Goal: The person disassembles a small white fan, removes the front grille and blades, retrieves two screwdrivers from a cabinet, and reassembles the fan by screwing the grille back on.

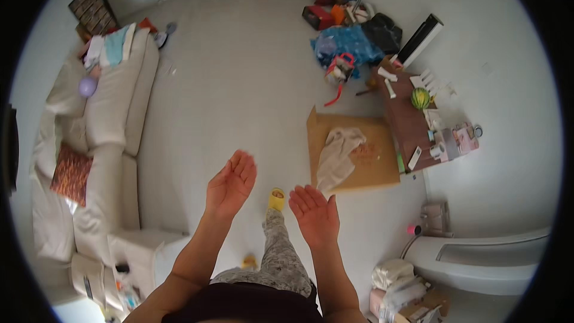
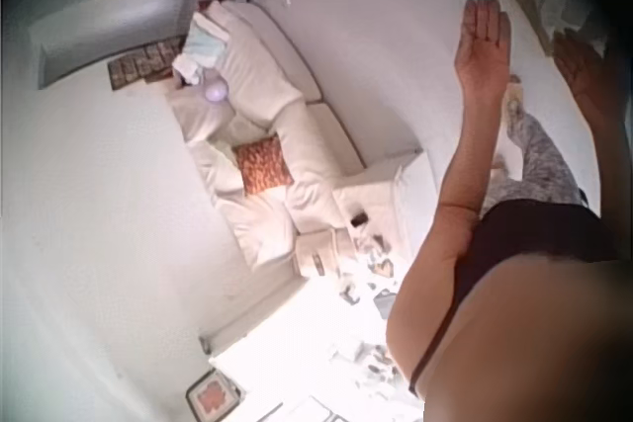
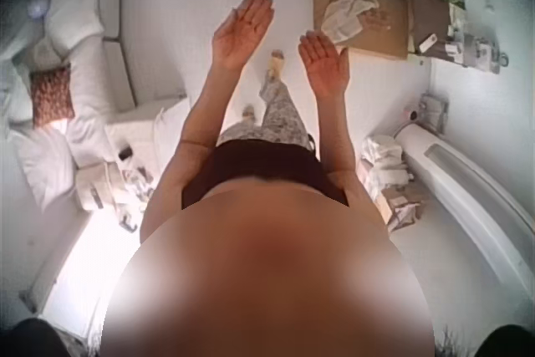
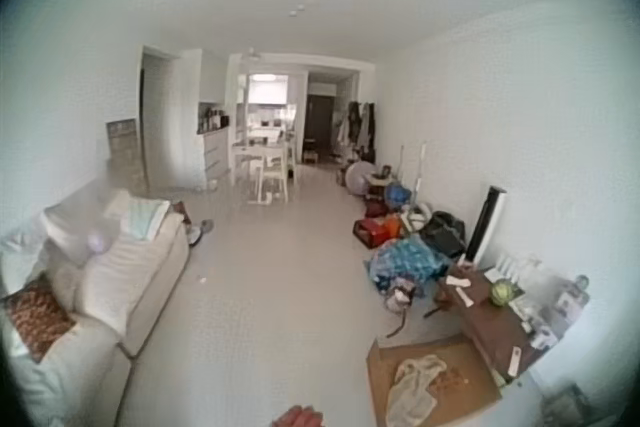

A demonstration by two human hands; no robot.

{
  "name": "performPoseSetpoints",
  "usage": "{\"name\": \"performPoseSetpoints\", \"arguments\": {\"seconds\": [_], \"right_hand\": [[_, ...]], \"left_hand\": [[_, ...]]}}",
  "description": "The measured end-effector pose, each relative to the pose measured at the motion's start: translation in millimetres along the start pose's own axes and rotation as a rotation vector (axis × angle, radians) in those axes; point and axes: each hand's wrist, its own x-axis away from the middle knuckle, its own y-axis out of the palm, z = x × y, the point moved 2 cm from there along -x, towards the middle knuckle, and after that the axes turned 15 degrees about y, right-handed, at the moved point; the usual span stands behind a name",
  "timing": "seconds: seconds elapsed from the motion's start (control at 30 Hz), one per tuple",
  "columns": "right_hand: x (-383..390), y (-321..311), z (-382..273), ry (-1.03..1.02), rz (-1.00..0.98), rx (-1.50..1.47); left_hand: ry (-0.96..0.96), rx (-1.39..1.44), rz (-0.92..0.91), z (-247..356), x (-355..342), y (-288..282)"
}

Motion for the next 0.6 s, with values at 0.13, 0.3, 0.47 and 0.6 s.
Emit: {"name": "performPoseSetpoints", "arguments": {"seconds": [0.13, 0.3, 0.47, 0.6], "right_hand": [[-102, -43, -92, -0.013, 0.049, -0.106], [-311, -3, -155, 0.080, -0.006, -0.044], [-513, 33, -223, 0.237, -0.131, -0.034], [-668, 20, -282, 0.270, -0.169, 0.012]], "left_hand": [[-0.068, -0.069, 0.129, -16, -149, -17], [0.000, -0.093, 0.324, 2, -318, -1], [-0.003, -0.152, 0.222, 15, -484, -1], [-0.080, -0.116, 0.237, 37, -644, -37]]}}
